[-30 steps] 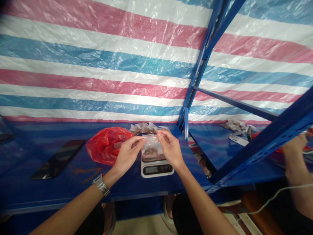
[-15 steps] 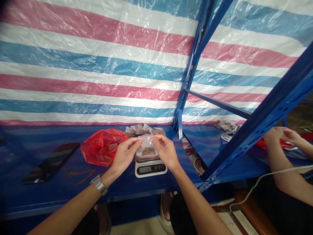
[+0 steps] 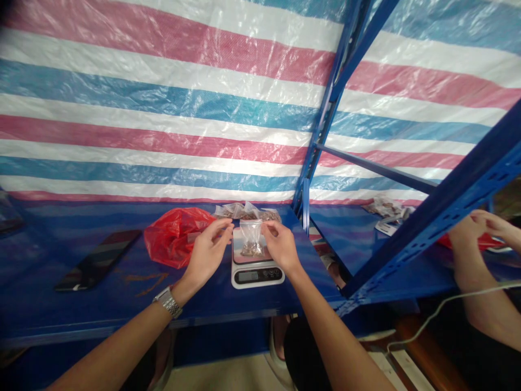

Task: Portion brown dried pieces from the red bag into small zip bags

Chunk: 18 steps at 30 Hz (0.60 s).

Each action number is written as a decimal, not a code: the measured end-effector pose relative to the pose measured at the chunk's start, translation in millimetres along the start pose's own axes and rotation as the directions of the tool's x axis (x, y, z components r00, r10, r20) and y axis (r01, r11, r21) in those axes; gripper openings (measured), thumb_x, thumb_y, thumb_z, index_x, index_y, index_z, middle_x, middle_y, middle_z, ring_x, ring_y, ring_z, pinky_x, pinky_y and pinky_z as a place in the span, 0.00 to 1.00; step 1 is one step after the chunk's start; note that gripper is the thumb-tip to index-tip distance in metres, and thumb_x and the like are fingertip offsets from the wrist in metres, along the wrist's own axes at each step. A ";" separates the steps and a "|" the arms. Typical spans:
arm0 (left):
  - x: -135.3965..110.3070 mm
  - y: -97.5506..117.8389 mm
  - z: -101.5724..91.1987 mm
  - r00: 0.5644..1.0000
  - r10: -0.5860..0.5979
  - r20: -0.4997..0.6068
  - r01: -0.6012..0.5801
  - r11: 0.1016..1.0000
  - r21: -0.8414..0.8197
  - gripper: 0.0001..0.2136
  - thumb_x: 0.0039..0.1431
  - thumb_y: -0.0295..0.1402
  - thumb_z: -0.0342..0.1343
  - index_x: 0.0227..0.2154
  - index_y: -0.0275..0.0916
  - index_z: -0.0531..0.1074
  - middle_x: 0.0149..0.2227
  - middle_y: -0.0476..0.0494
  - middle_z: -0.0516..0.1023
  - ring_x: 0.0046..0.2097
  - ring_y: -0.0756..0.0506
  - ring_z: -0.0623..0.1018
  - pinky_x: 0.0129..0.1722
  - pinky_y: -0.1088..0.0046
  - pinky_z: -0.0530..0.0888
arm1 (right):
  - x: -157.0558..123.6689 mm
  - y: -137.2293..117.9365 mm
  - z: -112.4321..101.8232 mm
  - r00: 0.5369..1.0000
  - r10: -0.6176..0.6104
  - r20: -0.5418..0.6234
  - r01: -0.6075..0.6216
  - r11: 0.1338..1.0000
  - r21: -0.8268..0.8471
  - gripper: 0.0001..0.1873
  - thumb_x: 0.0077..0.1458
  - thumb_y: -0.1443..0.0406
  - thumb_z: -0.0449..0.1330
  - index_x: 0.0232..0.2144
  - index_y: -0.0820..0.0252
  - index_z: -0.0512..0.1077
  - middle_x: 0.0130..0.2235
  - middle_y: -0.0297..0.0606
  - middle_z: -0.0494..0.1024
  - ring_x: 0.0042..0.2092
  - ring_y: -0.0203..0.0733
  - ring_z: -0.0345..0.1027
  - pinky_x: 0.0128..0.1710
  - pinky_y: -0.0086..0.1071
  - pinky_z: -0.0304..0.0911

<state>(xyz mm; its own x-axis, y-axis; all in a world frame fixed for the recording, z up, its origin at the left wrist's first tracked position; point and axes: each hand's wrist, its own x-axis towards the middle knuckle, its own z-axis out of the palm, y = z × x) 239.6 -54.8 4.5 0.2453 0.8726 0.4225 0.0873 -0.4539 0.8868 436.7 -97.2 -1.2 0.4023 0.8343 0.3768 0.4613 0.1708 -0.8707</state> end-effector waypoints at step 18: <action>-16.7 4.5 -18.1 0.962 0.222 0.159 -0.253 0.945 0.208 0.10 0.71 0.35 0.52 0.51 0.44 0.74 0.49 0.45 0.80 0.43 0.48 0.80 0.46 0.71 0.77 | -3.9 -10.1 -3.3 1.000 0.012 0.012 -0.013 0.999 0.053 0.20 0.56 0.48 0.62 0.33 0.59 0.77 0.36 0.41 0.83 0.39 0.48 0.75 0.44 0.39 0.67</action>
<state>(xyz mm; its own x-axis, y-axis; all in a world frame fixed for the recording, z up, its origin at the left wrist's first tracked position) 218.4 -68.1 4.8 0.4092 0.7096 0.5737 0.2216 -0.6872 0.6919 433.1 -103.9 7.2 0.3981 0.8427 0.3625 0.4140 0.1877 -0.8907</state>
